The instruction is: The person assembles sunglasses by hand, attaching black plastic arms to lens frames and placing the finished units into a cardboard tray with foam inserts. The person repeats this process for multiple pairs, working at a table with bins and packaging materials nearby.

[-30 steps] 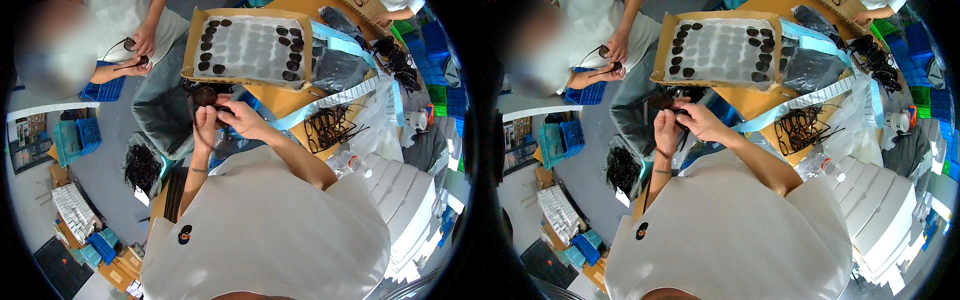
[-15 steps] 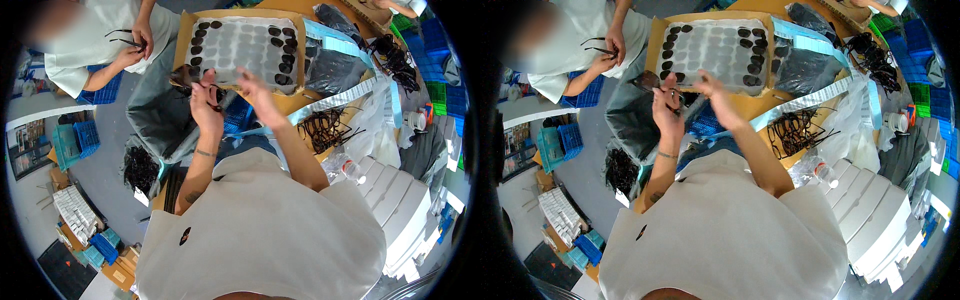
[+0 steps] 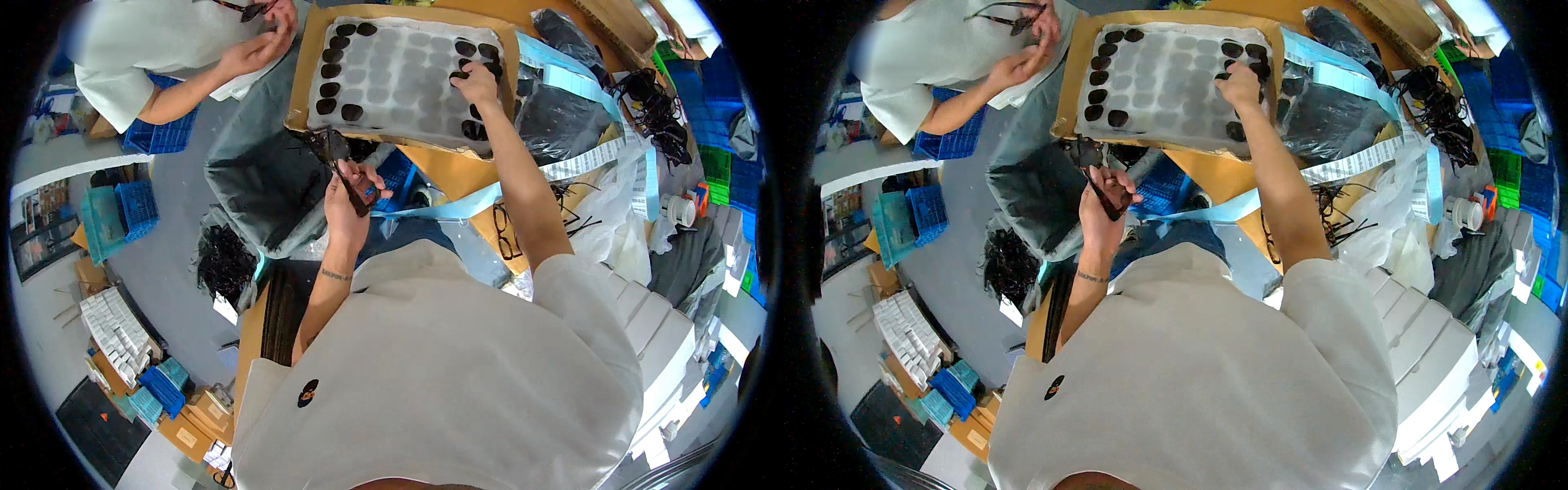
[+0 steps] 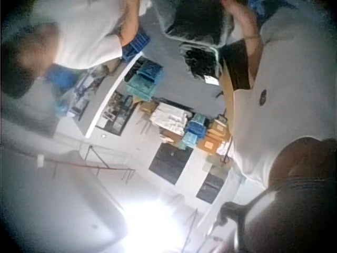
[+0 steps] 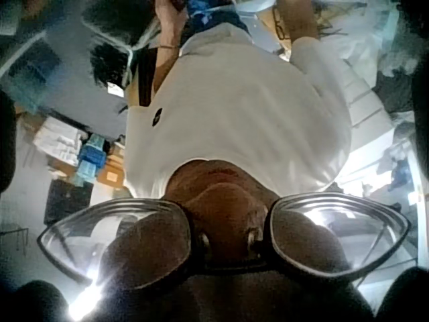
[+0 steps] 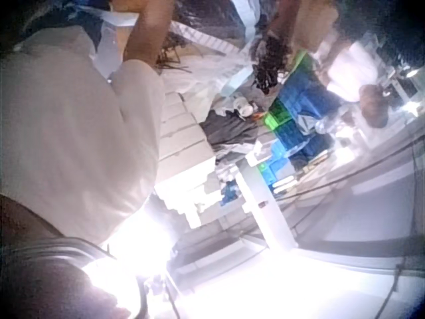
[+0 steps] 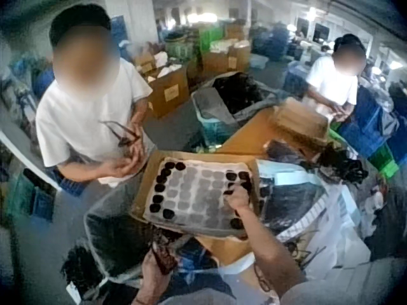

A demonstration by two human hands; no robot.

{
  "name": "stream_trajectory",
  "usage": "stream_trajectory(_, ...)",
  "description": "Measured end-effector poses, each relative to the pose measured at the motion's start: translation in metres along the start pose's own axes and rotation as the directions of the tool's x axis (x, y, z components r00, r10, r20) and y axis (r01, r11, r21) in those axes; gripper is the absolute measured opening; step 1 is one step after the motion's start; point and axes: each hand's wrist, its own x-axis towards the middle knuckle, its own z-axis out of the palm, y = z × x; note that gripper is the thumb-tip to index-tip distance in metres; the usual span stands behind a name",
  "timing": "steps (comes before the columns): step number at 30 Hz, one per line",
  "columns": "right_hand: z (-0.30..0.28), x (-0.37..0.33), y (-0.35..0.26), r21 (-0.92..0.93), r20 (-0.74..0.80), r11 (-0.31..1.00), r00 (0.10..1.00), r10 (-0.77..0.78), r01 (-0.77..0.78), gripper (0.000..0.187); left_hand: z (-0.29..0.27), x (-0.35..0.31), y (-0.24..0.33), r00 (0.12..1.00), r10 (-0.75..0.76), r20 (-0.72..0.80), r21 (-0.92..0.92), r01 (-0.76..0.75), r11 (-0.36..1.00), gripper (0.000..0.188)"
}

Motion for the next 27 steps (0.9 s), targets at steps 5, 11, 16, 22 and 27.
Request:
stream_trajectory(5, -0.065, -0.061, -0.045, -0.186, -0.113, 0.977, 0.986, -0.122, 0.1, 0.033, 0.001, -0.005, 0.019, 0.988, 0.155, 0.01, 0.658, -0.124, 0.743, 0.026)
stream_trajectory(11, -0.119, -0.181, -0.13, 0.425, 0.373, 0.64, 0.52, -0.768, 0.64, 0.055, 0.042, -0.006, 0.066, 0.932, -0.025, 0.362, 0.924, -0.362, -0.122, 0.026)
stream_trajectory(16, -0.105, -0.214, -0.116, 0.428, 0.38, 0.792, 0.709, -0.595, 0.436, 0.025, 0.048, 0.011, 0.095, 0.861, -0.32, 0.395, 0.809, -0.161, 0.566, 0.039)
stream_trajectory(22, -0.085, -0.233, -0.107, 0.808, 0.402, 0.583, 0.803, -0.44, -0.085, 0.018, 0.026, 0.017, 0.029, 0.898, -0.155, 0.413, 0.571, -0.123, 0.812, 0.037)
stream_trajectory(27, -0.056, -0.253, -0.1, 0.849, 0.191, 0.525, 0.897, -0.399, 0.053, 0.021, 0.024, -0.009, -0.022, 0.889, 0.049, 0.455, 0.666, -0.376, 0.644, 0.026)
